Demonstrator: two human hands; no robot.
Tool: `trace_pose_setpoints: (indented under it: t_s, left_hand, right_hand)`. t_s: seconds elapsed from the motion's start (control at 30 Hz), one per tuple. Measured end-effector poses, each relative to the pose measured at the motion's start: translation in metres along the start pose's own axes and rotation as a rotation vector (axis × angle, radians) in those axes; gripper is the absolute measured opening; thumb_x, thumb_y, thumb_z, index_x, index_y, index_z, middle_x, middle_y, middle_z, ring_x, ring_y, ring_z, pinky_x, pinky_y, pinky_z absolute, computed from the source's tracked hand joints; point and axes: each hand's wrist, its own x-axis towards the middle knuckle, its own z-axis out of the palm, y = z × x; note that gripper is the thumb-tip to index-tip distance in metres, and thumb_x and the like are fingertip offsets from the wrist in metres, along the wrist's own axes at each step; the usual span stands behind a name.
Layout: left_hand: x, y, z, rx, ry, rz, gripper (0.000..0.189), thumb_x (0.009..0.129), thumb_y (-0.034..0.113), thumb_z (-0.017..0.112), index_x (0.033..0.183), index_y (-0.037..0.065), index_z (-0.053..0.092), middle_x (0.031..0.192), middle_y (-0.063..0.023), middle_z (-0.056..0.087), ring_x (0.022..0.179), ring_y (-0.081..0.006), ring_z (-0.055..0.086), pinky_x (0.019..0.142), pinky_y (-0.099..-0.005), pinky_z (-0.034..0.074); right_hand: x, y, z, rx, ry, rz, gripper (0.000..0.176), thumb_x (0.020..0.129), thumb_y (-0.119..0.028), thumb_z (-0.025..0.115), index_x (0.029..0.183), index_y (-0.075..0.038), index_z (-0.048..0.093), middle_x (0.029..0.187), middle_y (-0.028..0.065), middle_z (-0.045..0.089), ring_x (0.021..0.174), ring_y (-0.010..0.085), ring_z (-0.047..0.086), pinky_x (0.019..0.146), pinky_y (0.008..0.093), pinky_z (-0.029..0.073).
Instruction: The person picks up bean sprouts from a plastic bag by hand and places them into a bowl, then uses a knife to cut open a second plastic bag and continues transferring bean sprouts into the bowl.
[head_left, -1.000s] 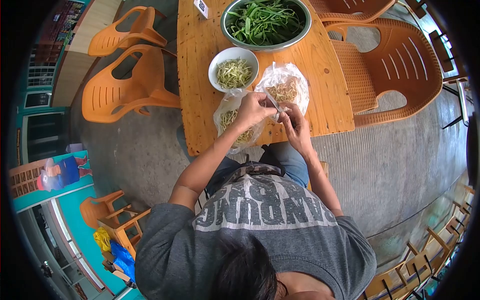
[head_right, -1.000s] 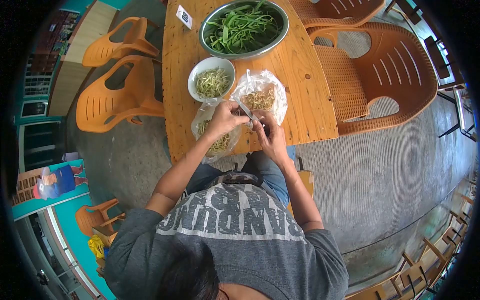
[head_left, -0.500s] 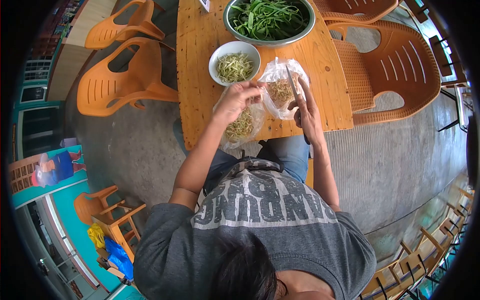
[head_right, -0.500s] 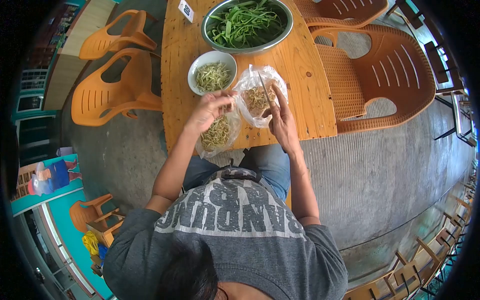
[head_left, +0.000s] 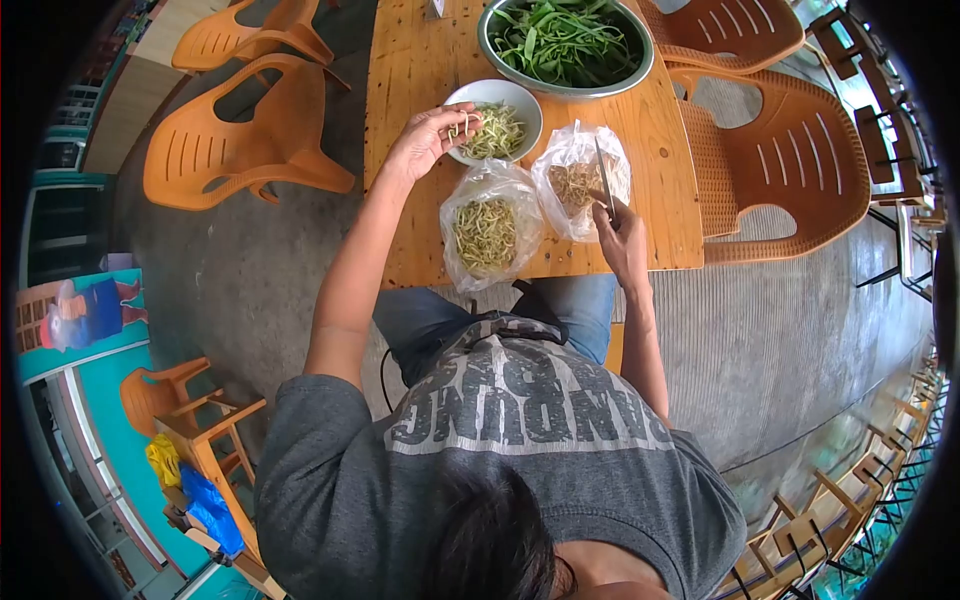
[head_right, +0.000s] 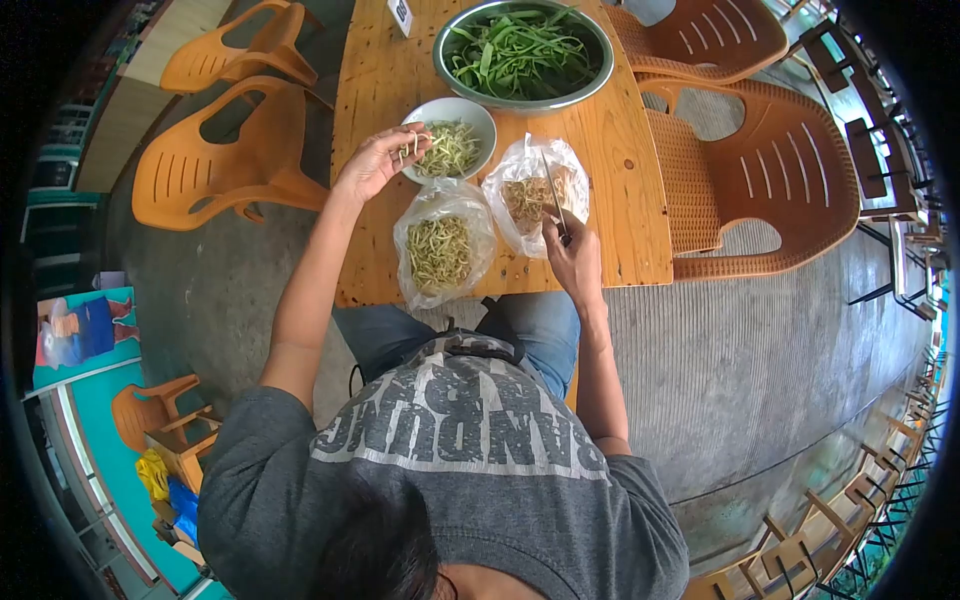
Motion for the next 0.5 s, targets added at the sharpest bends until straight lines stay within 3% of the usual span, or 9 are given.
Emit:
trace_pose_setpoints:
  t_s: [0.13, 0.17, 0.27, 0.3, 0.4, 0.43, 0.5]
  left_hand:
    - [0.017, -0.002, -0.013, -0.205, -0.054, -0.03, 0.037, 0.094, 0.021, 0.048, 0.115, -0.009, 0.054, 0.112, -0.0159, 0.061, 0.099, -0.0227, 0.062, 0.092, -0.0326, 0.052]
    - [0.02, -0.004, -0.012, -0.145, -0.031, 0.0, 0.046, 0.096, 0.031, 0.043, 0.115, -0.01, 0.052, 0.116, -0.0154, 0.06, 0.106, -0.0219, 0.058, 0.097, -0.0345, 0.048]
    - [0.019, -0.002, 0.001, -0.043, 0.01, 0.065, 0.05, 0.097, 0.035, 0.037, 0.117, -0.008, 0.054, 0.118, -0.0128, 0.06, 0.111, -0.0174, 0.054, 0.098, -0.0333, 0.044]
    - [0.017, 0.0, 0.007, 0.066, -0.041, 0.064, 0.058, 0.098, 0.043, 0.03, 0.122, -0.005, 0.054, 0.123, -0.0087, 0.059, 0.122, -0.0161, 0.045, 0.108, -0.0354, 0.03]
    - [0.009, -0.001, 0.022, 0.261, -0.135, 0.171, 0.065, 0.098, 0.049, 0.025, 0.127, -0.001, 0.053, 0.128, -0.0062, 0.057, 0.129, -0.0168, 0.038, 0.114, -0.0365, 0.015]
    - [0.015, -0.006, 0.017, 0.352, -0.186, 0.216, 0.065, 0.097, 0.052, 0.021, 0.13, 0.006, 0.053, 0.135, -0.0041, 0.052, 0.134, -0.0172, 0.03, 0.114, -0.0375, 0.003]
    - [0.014, -0.01, 0.019, 0.427, -0.137, 0.23, 0.063, 0.098, 0.052, 0.021, 0.132, 0.009, 0.052, 0.139, -0.0049, 0.049, 0.135, -0.0174, 0.03, 0.114, -0.0395, 0.003]
  right_hand:
    - [-0.004, -0.002, 0.002, -0.032, 0.025, -0.004, 0.028, 0.091, -0.02, 0.058, 0.107, 0.001, 0.065, 0.06, 0.0034, 0.052, 0.056, 0.0071, 0.044, 0.052, 0.0262, 0.038]
    - [-0.005, -0.003, 0.004, -0.016, 0.039, -0.008, 0.027, 0.09, -0.019, 0.058, 0.106, 0.001, 0.065, 0.06, 0.0038, 0.053, 0.056, 0.0072, 0.044, 0.052, 0.0263, 0.039]
    - [-0.008, -0.003, 0.005, -0.003, 0.073, -0.012, 0.025, 0.09, -0.019, 0.059, 0.102, 0.001, 0.066, 0.061, 0.0053, 0.055, 0.057, 0.0073, 0.044, 0.052, 0.0267, 0.039]
    - [-0.008, -0.004, 0.005, -0.022, 0.075, -0.011, 0.024, 0.09, -0.019, 0.06, 0.101, 0.002, 0.067, 0.062, 0.0059, 0.056, 0.057, 0.0073, 0.045, 0.053, 0.0269, 0.039]
    - [-0.008, -0.006, 0.004, -0.076, 0.092, -0.021, 0.022, 0.087, -0.018, 0.063, 0.094, 0.002, 0.067, 0.063, 0.0075, 0.059, 0.055, 0.0078, 0.046, 0.052, 0.0273, 0.04]
    - [-0.007, -0.007, 0.003, -0.096, 0.099, -0.025, 0.021, 0.086, -0.018, 0.064, 0.091, 0.002, 0.067, 0.064, 0.0079, 0.06, 0.054, 0.008, 0.047, 0.052, 0.0274, 0.041]
    - [-0.007, -0.008, 0.005, -0.117, 0.115, -0.041, 0.018, 0.084, -0.016, 0.066, 0.085, 0.002, 0.066, 0.064, 0.0081, 0.062, 0.052, 0.009, 0.049, 0.051, 0.0274, 0.041]
